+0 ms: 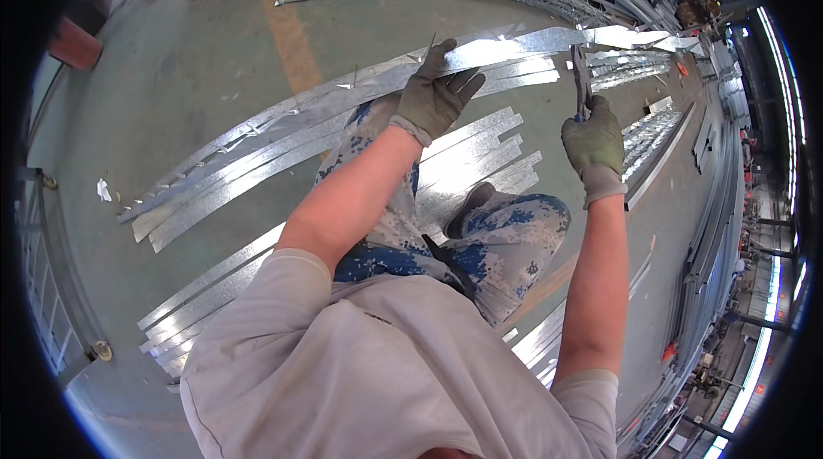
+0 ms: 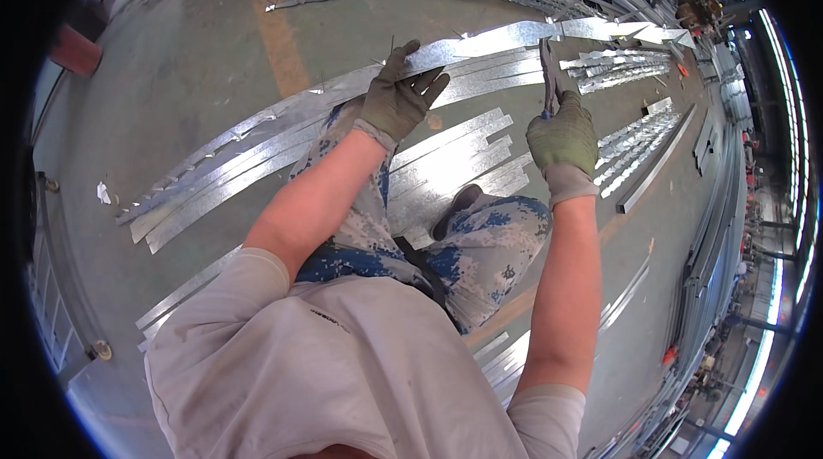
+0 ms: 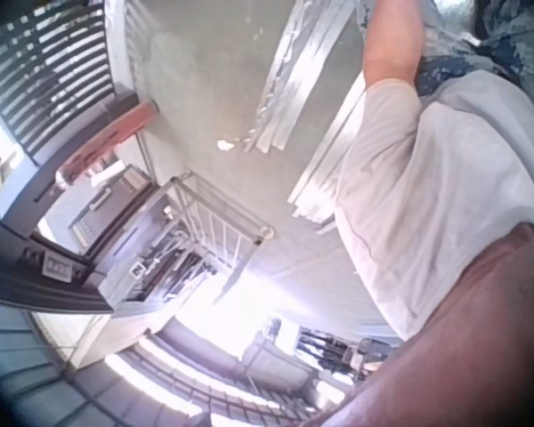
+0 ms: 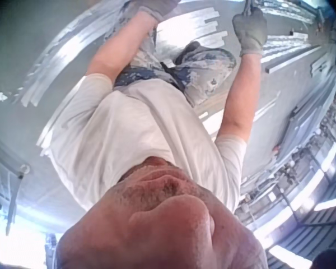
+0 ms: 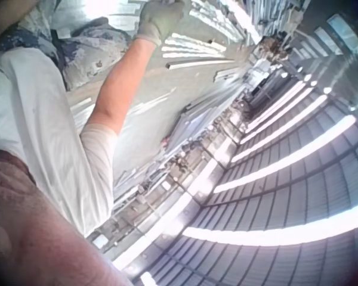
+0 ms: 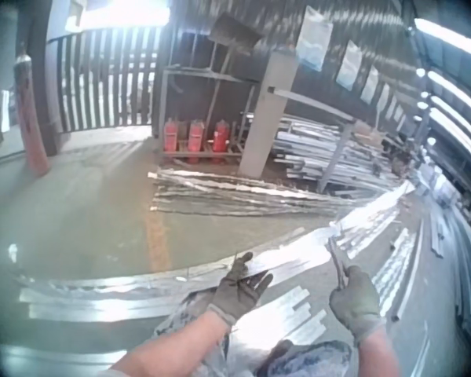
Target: The person sits on the floor and uses tin snips to cut a long metal strip into smaller segments. The person repeatedly positions the snips, cuts, and drops the resulting pieces onto a growing pile on the floor.
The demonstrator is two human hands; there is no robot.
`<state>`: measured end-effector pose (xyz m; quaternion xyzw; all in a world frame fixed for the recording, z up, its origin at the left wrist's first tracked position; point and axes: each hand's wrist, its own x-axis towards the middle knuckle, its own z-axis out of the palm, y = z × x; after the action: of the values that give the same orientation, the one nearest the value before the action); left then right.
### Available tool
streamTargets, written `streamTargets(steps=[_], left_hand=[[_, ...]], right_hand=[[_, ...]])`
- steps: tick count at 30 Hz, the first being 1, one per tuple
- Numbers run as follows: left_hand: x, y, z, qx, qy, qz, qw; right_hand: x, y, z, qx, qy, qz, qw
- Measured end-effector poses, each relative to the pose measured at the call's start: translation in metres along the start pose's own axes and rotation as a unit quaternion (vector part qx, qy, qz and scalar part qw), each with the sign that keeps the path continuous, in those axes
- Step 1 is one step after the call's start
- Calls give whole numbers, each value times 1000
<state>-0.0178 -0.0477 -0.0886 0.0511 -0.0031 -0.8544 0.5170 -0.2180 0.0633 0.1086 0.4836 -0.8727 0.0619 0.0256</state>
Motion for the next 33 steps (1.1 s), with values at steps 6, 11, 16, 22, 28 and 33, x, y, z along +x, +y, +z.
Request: streamTargets(steps=[6,11,16,22,28,33], left_hand=[[-5,-10,0,4,22,-37,999],[-3,-13,-17,33,50,-55,997],[-5,-15,-12,29,64,-37,997],[-5,-11,-14,30,50,-37,998],[-3,-12,-21,24,20,-34,999],[-2,-13,-22,35,33,-35,998]], right_hand=[[0,14,22,-48,-40,38,997],[-6,22,28,-78,-91,56,991],[-34,50,33,375,-258,115,883],[-56,15,62,526,-303,113,787],[-41,16,88,439,-269,46,856],[-38,15,90,361,-252,9,898]])
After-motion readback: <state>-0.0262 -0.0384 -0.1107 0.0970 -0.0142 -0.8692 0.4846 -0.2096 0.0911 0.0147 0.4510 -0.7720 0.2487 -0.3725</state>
